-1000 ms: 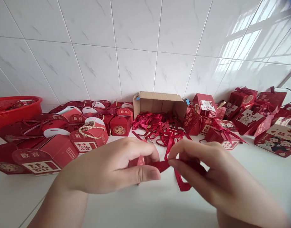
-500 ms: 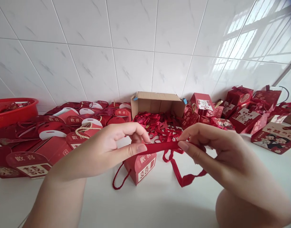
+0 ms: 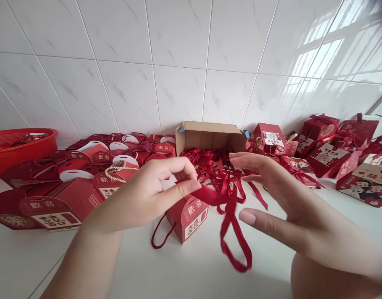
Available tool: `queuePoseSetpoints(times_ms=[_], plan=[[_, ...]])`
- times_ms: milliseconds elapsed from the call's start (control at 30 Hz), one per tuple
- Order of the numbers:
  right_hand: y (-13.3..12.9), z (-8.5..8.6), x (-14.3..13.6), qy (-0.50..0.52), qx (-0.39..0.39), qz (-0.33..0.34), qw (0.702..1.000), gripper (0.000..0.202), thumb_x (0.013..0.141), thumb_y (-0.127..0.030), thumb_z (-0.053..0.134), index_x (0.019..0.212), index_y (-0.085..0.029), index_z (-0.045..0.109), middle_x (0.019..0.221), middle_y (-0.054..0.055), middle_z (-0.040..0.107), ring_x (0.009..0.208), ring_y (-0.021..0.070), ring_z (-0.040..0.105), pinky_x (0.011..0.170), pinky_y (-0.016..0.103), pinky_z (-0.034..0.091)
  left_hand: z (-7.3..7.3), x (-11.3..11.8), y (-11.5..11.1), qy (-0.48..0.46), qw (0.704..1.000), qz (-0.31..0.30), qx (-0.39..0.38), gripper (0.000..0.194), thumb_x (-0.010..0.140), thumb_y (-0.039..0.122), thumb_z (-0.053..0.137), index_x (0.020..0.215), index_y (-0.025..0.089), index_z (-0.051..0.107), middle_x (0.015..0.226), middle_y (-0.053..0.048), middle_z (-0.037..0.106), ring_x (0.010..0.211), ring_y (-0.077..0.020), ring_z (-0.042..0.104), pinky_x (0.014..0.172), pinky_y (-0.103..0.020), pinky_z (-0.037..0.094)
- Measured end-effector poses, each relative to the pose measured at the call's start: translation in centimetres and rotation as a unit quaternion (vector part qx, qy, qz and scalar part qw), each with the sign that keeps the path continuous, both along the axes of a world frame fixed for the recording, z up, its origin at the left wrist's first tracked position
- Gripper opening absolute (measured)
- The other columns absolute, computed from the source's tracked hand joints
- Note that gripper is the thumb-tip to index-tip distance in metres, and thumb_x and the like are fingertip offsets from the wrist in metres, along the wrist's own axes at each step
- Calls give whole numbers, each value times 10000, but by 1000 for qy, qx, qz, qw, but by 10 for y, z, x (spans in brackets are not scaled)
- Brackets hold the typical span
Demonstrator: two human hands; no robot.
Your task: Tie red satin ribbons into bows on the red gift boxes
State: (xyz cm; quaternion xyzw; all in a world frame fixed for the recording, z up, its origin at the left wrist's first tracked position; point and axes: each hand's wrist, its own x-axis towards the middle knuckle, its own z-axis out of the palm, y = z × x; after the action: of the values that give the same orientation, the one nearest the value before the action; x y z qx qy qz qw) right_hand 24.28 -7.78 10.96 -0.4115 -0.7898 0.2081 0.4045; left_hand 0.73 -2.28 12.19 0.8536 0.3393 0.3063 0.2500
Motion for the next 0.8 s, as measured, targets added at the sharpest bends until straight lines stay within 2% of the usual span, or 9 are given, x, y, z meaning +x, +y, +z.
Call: queuePoseSetpoints(times_ms=[100,200,300,400,500,567,633,700,800], plan=[[12,-6,-15,42,-76,87,992,449,864,-330,599,1280,-278,437,1266,48,529,1178,197,504,973,306,470,-6,8,-2,45,998,-31,-24,209,888,359,518,770,197,578,683,37,610,615,-93,545,573,-196,421],[24,-11,-24,39,-178,165,969,430,867,-350,593,1264,-272,448,1050,27,641,978,167,608,854,297,517,-11,14,-3,74,997,-17,-11,219,892,367,508,776,201,592,688,33,628,609,-99,544,566,-215,401],[30,-11,-21,-5,-231,146,962,467,837,-372,625,1264,-283,456,827,-11,672,783,151,635,714,275,524,-11,14,-2,90,996,-4,10,207,890,357,511,780,209,607,691,36,627,610,-100,541,564,-220,386],[38,-7,-9,-54,-211,117,969,354,819,-399,630,1136,-248,587,803,4,674,759,159,636,697,269,512,-6,6,-1,110,994,-14,7,192,883,343,524,767,210,600,671,47,609,605,-92,532,565,-208,380],[61,-10,9,-72,-164,30,983,298,845,-441,564,1004,-210,665,894,38,685,827,176,640,719,267,504,1,-5,-2,159,981,-101,-46,169,881,272,535,736,202,588,701,50,621,617,-78,536,566,-186,385],[88,-21,22,-78,-142,-109,981,274,851,-421,548,952,-208,686,926,39,693,848,170,638,724,247,493,4,-11,-4,196,961,-179,-72,142,866,225,560,732,193,594,718,39,631,653,-82,549,605,-181,404],[117,-39,36,-143,-149,-279,938,212,836,-364,566,909,-221,704,937,35,699,851,165,638,724,233,475,5,-13,-5,227,942,-236,-75,117,848,207,591,734,184,599,708,25,626,684,-92,555,647,-183,417],[145,-63,45,-174,-177,-329,911,199,776,-344,635,808,-167,720,853,96,702,787,217,643,675,279,464,5,-12,-7,254,928,-261,-72,112,836,199,608,727,176,598,691,17,614,689,-98,552,647,-183,417],[174,-101,49,-193,-211,-340,896,305,716,-441,678,670,-141,699,718,113,685,703,237,642,610,285,451,4,-9,-7,277,925,-252,-70,100,823,178,619,726,178,594,697,20,612,689,-97,549,636,-177,408]])
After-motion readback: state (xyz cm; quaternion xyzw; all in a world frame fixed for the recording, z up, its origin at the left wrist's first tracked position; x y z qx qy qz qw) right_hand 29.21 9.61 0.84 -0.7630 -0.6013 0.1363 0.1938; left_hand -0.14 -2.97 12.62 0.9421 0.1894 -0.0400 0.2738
